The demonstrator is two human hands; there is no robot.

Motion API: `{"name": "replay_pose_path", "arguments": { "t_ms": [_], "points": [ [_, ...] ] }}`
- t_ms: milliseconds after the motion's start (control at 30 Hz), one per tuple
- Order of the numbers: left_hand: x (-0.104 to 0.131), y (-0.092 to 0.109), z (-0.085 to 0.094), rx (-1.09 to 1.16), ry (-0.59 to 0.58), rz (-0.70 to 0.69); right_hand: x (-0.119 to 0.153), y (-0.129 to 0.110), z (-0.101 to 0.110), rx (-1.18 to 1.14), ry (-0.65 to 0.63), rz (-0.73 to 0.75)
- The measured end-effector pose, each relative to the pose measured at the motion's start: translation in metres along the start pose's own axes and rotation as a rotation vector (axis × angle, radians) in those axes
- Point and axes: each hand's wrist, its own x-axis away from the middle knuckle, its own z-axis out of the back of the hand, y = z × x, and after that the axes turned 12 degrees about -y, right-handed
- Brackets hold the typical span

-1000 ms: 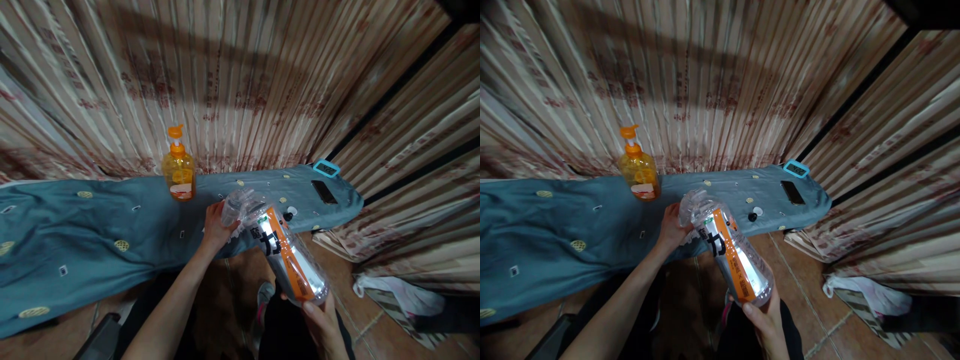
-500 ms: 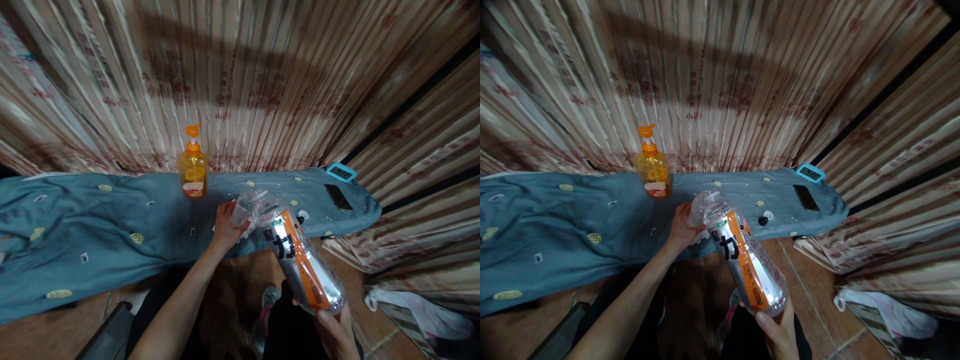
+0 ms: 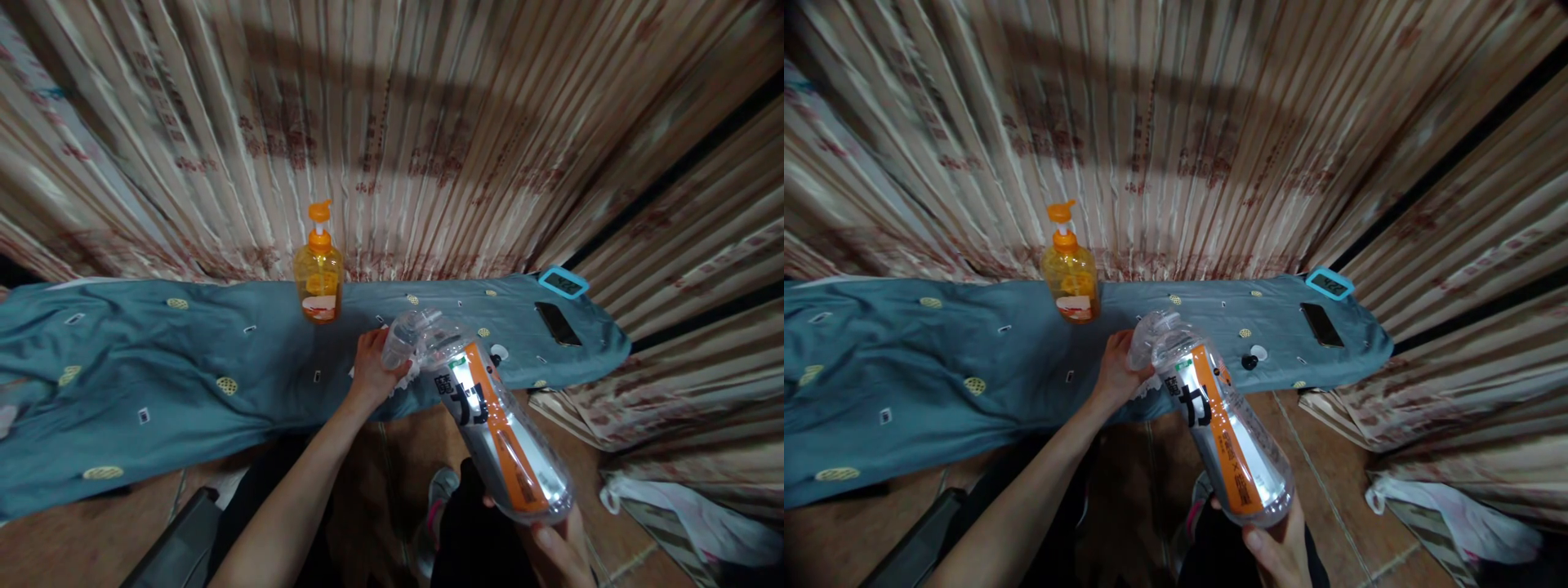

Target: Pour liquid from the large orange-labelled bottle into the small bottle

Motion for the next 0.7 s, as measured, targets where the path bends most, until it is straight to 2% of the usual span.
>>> {"name": "replay_pose_path", "arguments": {
  "t_ms": [200,700],
  "points": [
    [-0.0002,0.0001,-0.0006,-0.006,0.007,0.005,0.0019,-0.005,-0.0025,-0.006,0.009,-0.067],
    [0.0,-0.0013,-0.0025,0.009,0.022,-0.019,0.002,-0.007,-0.0081,0.062,0.09,-0.018]
  ]
}}
